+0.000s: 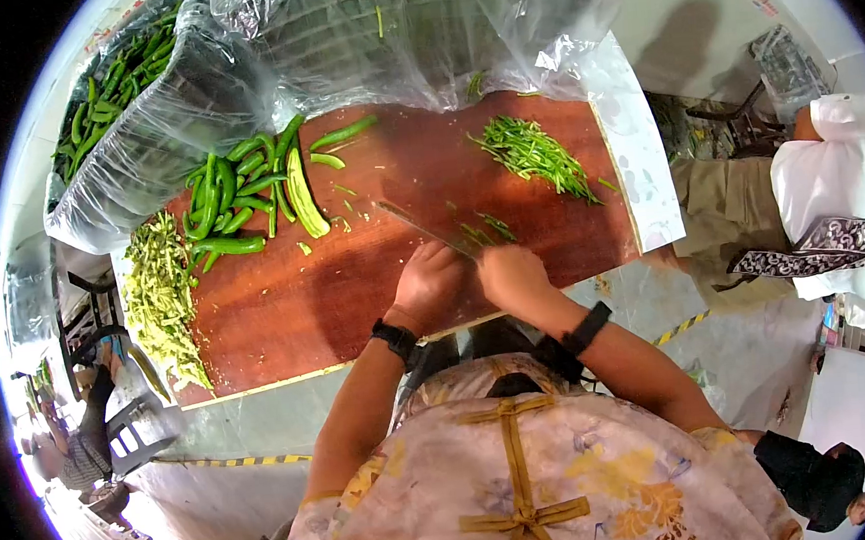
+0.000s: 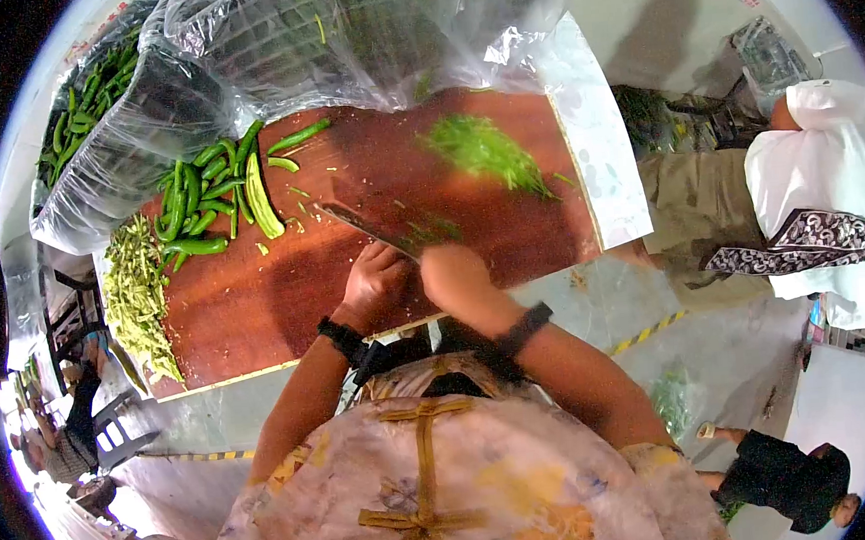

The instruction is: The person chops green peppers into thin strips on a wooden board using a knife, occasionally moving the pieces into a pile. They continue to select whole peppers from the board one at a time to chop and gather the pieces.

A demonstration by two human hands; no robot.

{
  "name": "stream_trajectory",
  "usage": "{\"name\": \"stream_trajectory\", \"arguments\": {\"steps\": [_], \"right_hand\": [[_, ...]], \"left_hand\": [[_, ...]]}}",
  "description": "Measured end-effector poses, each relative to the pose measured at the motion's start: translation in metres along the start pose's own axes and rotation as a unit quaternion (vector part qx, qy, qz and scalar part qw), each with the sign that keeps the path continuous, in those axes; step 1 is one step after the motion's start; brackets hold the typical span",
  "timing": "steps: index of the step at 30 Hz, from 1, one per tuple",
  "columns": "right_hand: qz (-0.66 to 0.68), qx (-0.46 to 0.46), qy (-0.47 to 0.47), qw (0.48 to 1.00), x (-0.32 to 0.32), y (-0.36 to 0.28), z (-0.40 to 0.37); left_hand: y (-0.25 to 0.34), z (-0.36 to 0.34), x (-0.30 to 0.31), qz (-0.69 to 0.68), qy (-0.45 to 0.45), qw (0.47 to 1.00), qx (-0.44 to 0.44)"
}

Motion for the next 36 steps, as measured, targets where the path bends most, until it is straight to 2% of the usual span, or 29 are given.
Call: {"name": "stream_trajectory", "arguments": {"steps": [2,6,12,20,22,24,26,28,31,34,36], "right_hand": [[-0.011,0.008,0.013,1.0,-0.002,0.002,0.013],[0.023,0.01,0.078,0.997,0.002,0.012,0.004],[0.018,-0.022,0.02,0.999,0.012,0.005,-0.039],[0.043,-0.029,-0.015,0.999,0.009,0.004,-0.03],[0.051,-0.016,-0.028,0.998,0.002,0.001,-0.021],[0.054,-0.01,0.045,0.998,-0.007,-0.002,0.0],[0.06,-0.014,0.056,0.997,-0.004,-0.004,0.003],[0.079,-0.005,0.112,0.991,-0.007,0.003,0.001],[0.06,-0.052,0.089,0.993,-0.004,0.007,-0.02],[0.05,-0.035,0.046,0.997,-0.001,0.008,-0.04],[0.056,-0.037,0.048,0.997,-0.001,0.008,-0.047]], "left_hand": [[-0.002,-0.003,0.0,-0.008,-0.018,1.0,0.01],[-0.009,-0.008,-0.01,-0.003,0.003,1.0,0.006],[-0.005,-0.004,-0.003,0.015,0.015,1.0,-0.015],[-0.021,-0.009,-0.016,0.031,0.016,0.999,-0.029],[-0.004,-0.002,-0.004,0.001,-0.001,1.0,-0.003],[-0.006,-0.003,-0.006,0.001,0.004,1.0,-0.005],[-0.007,-0.002,-0.005,0.0,0.005,1.0,-0.017],[0.0,0.001,-0.001,0.004,0.022,1.0,-0.008],[-0.001,-0.001,-0.001,0.013,0.031,0.999,-0.006],[-0.002,-0.004,-0.002,0.027,-0.008,1.0,0.012],[-0.005,-0.004,-0.004,0.034,-0.003,0.999,0.004]]}}
Point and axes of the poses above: each hand's wrist, its own z-axis towards the middle knuckle, its own x-axis out of the back of the hand, y = z × x, the point moved 1 cm from there along z, towards the middle knuckle, and after that the axes turned 8 degrees about x, right-handed, at the moved point
